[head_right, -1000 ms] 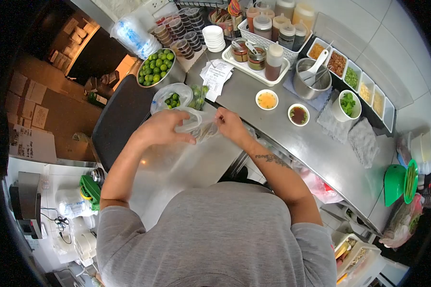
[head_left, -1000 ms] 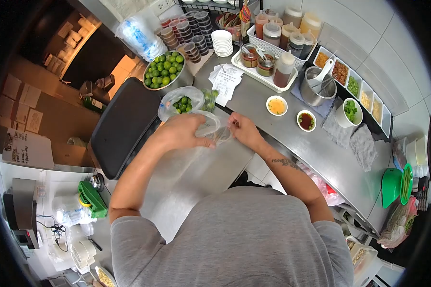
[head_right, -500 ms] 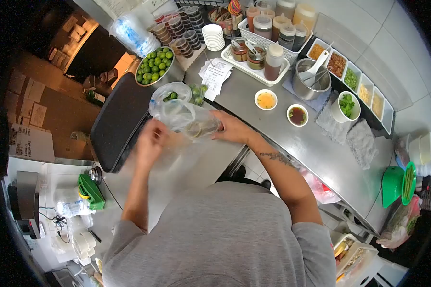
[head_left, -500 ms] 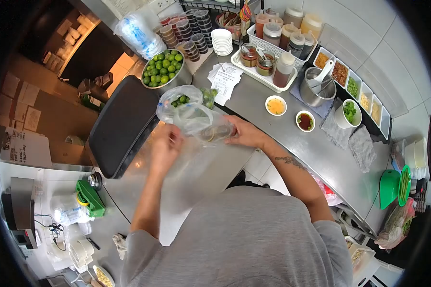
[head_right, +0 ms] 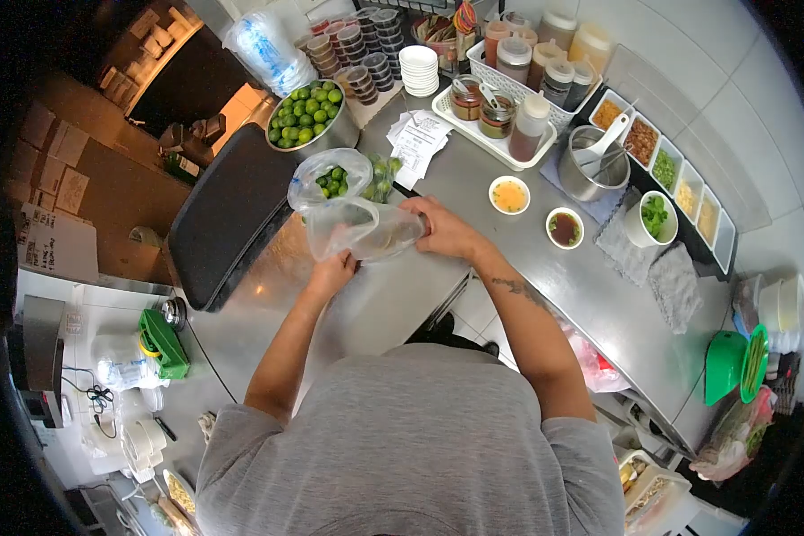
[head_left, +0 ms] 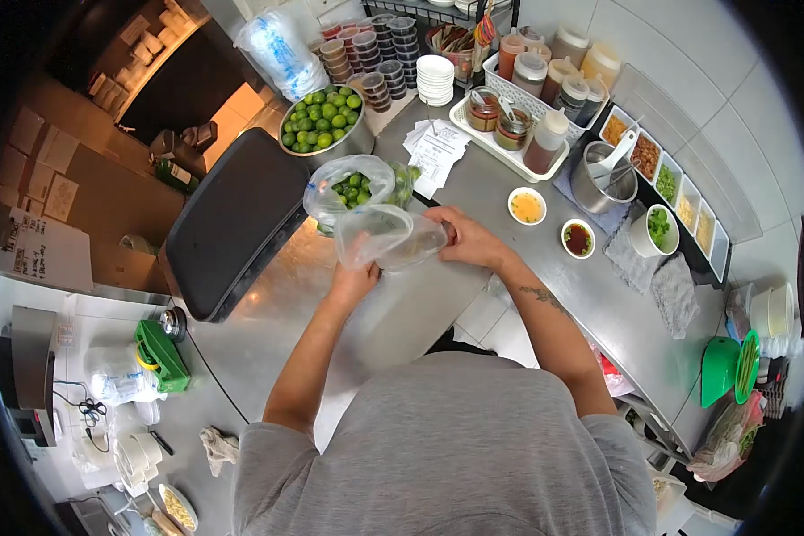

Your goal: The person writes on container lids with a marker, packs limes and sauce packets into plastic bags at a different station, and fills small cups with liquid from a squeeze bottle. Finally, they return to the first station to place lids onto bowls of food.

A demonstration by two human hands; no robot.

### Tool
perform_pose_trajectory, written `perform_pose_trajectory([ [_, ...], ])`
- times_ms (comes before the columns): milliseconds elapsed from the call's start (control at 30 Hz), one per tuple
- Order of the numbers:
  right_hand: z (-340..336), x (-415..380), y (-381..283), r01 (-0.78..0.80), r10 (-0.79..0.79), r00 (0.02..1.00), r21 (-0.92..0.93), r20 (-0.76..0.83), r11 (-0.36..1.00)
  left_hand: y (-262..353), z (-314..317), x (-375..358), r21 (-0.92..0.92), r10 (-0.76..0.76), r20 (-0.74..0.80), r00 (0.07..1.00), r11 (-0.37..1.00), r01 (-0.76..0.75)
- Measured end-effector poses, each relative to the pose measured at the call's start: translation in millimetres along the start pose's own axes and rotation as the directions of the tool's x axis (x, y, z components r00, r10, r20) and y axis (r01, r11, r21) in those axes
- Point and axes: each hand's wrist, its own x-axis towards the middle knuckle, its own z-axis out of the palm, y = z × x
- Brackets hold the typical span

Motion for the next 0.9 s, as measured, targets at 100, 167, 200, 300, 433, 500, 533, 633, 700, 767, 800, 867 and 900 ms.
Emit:
perform_pose_trajectory([
  [100, 1.2, -1.2, 1.2, -0.032, 0.033, 0.998, 0.022, -0.044, 0.999, 3.3, -15.3, 2.9, 0.001, -0.087, 0.123, 0.989, 0.996, 0.088],
  [167, 4.4, 1.6, 11.8, -0.082, 0.078, 0.992, -0.039, -0.101, 0.996, 29.1, -41.4, 16.0, -0.152, -0.233, 0.218, 0.948, 0.951, 0.269],
  [200, 5.3, 2.9, 16.9, -0.08, 0.074, 0.991, -0.055, -0.109, 0.995, 44.1, -51.1, 19.3, -0.262, -0.318, 0.234, 0.919, 0.889, 0.374],
  [300, 7.4, 8.1, 18.7, -0.048, 0.034, 0.98, -0.067, -0.195, 0.997, 48.5, -69.9, 25.1, -0.164, -0.03, 0.054, 0.998, 0.986, 0.038],
  [433, 3.9, 0.8, -15.9, 0.005, 0.074, 0.932, 0.217, -0.355, 0.976, 72.9, -130.4, 57.3, -0.204, -0.153, -0.194, 0.969, 0.972, 0.112],
  [500, -3.7, -2.2, -46.2, -0.029, 0.14, 0.927, 0.306, -0.348, 0.951, 91.1, -151.8, 90.5, -0.194, -0.098, -0.306, 0.947, 0.98, 0.038],
  [533, -4.3, -1.3, -68.2, -0.062, 0.161, 0.922, 0.276, -0.351, 0.959, 96.0, -155.7, 109.2, -0.198, -0.086, -0.32, 0.944, 0.98, 0.022],
  [633, 9.0, 9.1, -86.7, -0.11, 0.119, 0.922, 0.044, -0.369, 0.993, 76.2, -144.0, 185.7, -0.126, 0.003, -0.321, 0.947, 0.991, -0.045],
  [700, 16.7, 14.7, -80.4, -0.069, 0.069, 0.925, 0.014, -0.373, 0.998, 27.0, -116.8, 251.7, -0.113, -0.022, -0.275, 0.961, 0.994, -0.01],
  [767, 28.8, 21.0, -55.9, 0.03, 0.035, 0.925, 0.163, -0.378, 0.986, -7.0, -86.5, 310.0, -0.012, -0.066, -0.255, 0.965, 0.998, 0.065],
  [800, 29.5, 21.2, -54.9, 0.02, 0.052, 0.922, 0.18, -0.383, 0.983, -18.7, -70.6, 334.2, 0.061, -0.068, -0.272, 0.96, 0.994, 0.088],
  [867, 28.3, 20.0, -54.8, -0.006, 0.091, 0.917, 0.215, -0.388, 0.977, -38.1, -40.0, 371.3, 0.155, -0.103, -0.28, 0.955, 0.976, 0.151],
  [900, 25.7, 19.2, -56.3, -0.031, 0.12, 0.921, 0.238, -0.37, 0.971, -35.9, -33.0, 382.1, 0.178, -0.136, -0.272, 0.953, 0.966, 0.188],
])
